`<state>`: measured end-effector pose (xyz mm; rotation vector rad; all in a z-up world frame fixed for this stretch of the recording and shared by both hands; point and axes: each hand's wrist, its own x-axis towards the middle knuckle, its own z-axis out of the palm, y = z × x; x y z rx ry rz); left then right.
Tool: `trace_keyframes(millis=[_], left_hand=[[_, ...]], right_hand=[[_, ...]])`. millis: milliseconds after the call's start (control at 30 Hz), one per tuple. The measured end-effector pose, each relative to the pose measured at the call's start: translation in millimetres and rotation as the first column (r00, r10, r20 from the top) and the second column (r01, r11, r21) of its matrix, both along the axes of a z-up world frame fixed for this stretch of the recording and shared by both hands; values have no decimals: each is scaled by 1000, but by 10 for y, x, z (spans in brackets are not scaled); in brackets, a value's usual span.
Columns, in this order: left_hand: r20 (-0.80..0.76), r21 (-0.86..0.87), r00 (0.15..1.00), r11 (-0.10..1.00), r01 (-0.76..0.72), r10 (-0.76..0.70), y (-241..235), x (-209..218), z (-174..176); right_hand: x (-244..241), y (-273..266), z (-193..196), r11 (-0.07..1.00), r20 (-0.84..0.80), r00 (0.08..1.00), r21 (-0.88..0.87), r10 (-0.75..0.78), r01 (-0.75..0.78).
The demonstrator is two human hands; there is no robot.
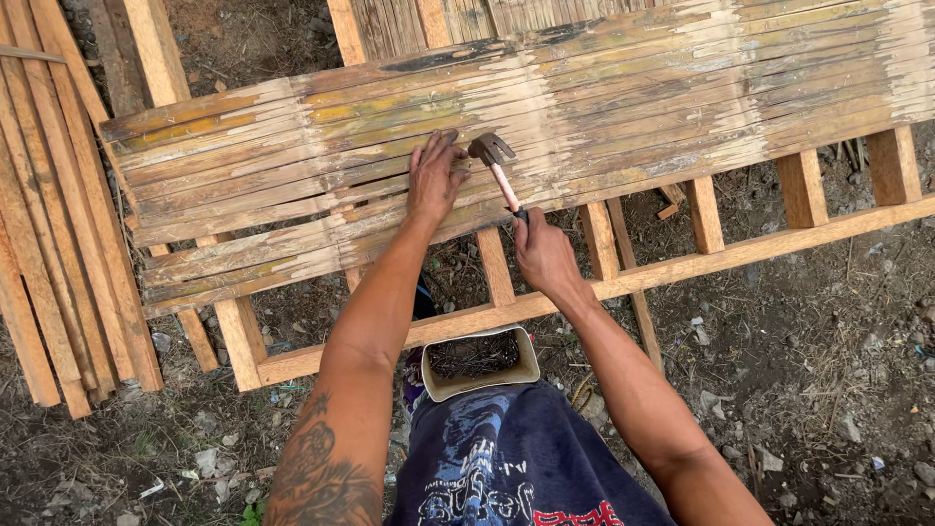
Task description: The person repeatedly picks nails from a container and hammers them into a wooden frame structure. They work along the length of the frame, securing thin wooden slats to the frame using a hammer.
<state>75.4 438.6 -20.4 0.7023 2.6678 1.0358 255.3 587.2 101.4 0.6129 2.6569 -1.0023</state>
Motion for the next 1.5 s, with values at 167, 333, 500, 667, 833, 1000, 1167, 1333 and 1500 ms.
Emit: trace_keyframes(millis=[167,333,500,667,833,1000,1167,1333,1500], left_hand=[[134,-214,981,970,-112,143,-199,-26,109],[174,-289,956,941,-178,235,-172,-34,84],[104,-307,965,931,-200,242,-177,-36,109],[185,-346,943,917,-200,276,-135,-70,31],[129,-331,954,919,-215,270,-148,-34,47],[191,-334,941,920,-205,279,-136,4,80],[222,-346,928,914,-211,298,-131,-65,159],[194,-334,935,916,-221,296,-120,-165,248],[190,-316,939,923,-219,288,-174,-37,130]], right_hand=[[278,70,132,997,-436,898,-31,50,-71],[40,40,37,997,-349,935,-15,63,-72],[-151,148,33,993,-173,981,84,91,-78],[13,137,20,997,-618,784,-14,56,-82],[-155,176,-42,993,62,995,-98,74,-68],[16,317,-162,997,-593,805,-36,38,-74],[29,193,-340,992,-551,829,-10,97,-123],[-166,220,-237,1000,-231,973,-23,-1,-5],[0,249,-172,993,-526,842,42,119,-113]])
